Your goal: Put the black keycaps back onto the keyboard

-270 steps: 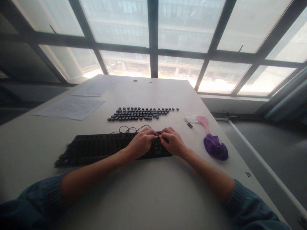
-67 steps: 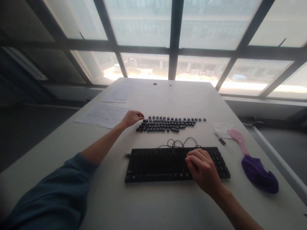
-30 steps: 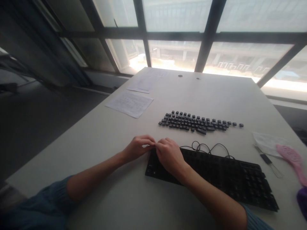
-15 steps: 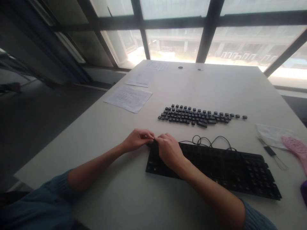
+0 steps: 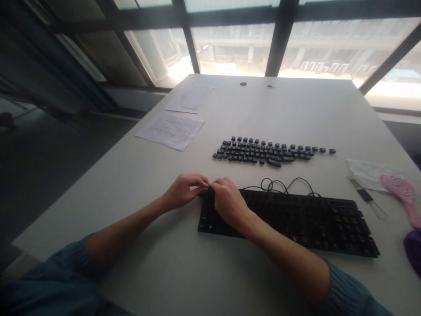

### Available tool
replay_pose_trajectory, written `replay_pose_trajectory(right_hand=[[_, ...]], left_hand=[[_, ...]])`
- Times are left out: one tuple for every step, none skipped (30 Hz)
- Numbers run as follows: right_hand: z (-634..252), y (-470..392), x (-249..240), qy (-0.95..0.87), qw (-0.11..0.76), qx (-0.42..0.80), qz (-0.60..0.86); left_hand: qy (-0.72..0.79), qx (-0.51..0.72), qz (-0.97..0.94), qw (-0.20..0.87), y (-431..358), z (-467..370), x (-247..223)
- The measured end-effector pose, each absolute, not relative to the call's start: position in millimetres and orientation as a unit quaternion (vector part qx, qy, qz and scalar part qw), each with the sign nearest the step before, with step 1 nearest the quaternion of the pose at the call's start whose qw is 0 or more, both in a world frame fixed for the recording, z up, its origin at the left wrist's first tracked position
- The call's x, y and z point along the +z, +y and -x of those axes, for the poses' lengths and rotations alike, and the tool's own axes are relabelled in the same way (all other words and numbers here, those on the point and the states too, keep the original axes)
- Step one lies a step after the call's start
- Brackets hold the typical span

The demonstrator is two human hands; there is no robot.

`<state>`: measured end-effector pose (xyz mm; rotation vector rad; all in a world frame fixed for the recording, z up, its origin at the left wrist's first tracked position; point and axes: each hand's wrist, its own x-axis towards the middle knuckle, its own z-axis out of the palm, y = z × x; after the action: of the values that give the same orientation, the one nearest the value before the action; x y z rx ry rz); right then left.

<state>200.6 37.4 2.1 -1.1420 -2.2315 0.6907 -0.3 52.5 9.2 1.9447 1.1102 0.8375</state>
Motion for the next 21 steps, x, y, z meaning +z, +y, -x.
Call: replay_pose_trajectory(right_hand=[[-200.3,37.3,2.1,-0.829,0.264,0.253,0.422],[-200.0,37.2,2.1,-0.831,0.263,0.251,0.421],[-199.9,37.2,2.0,-0.832,0.262,0.249,0.420],[-199.7,37.1,1.8,-0.833,0.261,0.248,0.419],[-199.7,37.1,1.4,-0.833,0.261,0.249,0.419],[-199.6,37.1,1.0,-0.833,0.263,0.249,0.419],[-199.6,37.0,0.5,-0.832,0.264,0.249,0.419],[-199.5,37.0,-0.2,-0.833,0.264,0.247,0.420],[-199.4,37.0,-0.9,-0.833,0.264,0.245,0.419],[-199.2,36.9,-1.6,-0.835,0.263,0.242,0.419],[-199.0,36.8,-2.2,-0.837,0.263,0.239,0.417],[-198.9,36.7,-2.7,-0.838,0.262,0.236,0.416],[-198.7,36.5,-3.1,-0.840,0.262,0.234,0.414],[-198.7,36.2,-3.3,-0.841,0.262,0.231,0.413],[-198.6,35.9,-3.3,-0.842,0.261,0.229,0.412],[-198.6,35.6,-3.1,-0.844,0.259,0.226,0.412],[-198.7,35.3,-2.9,-0.847,0.255,0.222,0.410],[-198.7,35.1,-2.7,-0.852,0.249,0.217,0.406],[-198.8,34.9,-2.5,-0.856,0.244,0.212,0.404],[-198.8,34.8,-2.4,-0.859,0.240,0.207,0.401],[-198.7,34.9,-2.5,-0.861,0.238,0.204,0.400]], left_hand=[[0.429,0.327,-0.769,0.342,51.4,0.0,9.4],[0.427,0.329,-0.777,0.326,50.6,-0.1,9.2],[0.427,0.329,-0.780,0.319,50.1,-0.2,8.6],[0.429,0.330,-0.777,0.320,49.9,-0.3,7.9],[0.433,0.332,-0.771,0.328,49.8,-0.4,7.1],[0.436,0.334,-0.764,0.339,49.8,-0.6,6.5],[0.438,0.335,-0.759,0.346,49.6,-0.8,6.2],[0.439,0.333,-0.759,0.346,49.3,-1.1,6.2],[0.440,0.331,-0.765,0.334,48.7,-1.6,6.5],[0.437,0.327,-0.778,0.312,47.9,-2.1,7.1],[0.431,0.322,-0.794,0.285,46.9,-2.7,7.7],[0.422,0.316,-0.810,0.257,45.8,-3.4,8.2],[0.412,0.312,-0.824,0.231,44.7,-4.1,8.5],[0.402,0.308,-0.836,0.210,43.7,-4.8,8.4],[0.394,0.302,-0.846,0.193,43.0,-5.3,7.9],[0.391,0.297,-0.853,0.178,42.5,-5.6,7.1],[0.390,0.293,-0.857,0.167,42.3,-5.7,6.0],[0.393,0.289,-0.858,0.163,42.4,-5.6,4.9],[0.396,0.286,-0.857,0.165,42.7,-5.2,3.7],[0.401,0.283,-0.855,0.170,43.2,-4.5,2.6],[0.404,0.281,-0.852,0.178,43.8,-3.8,1.7]])
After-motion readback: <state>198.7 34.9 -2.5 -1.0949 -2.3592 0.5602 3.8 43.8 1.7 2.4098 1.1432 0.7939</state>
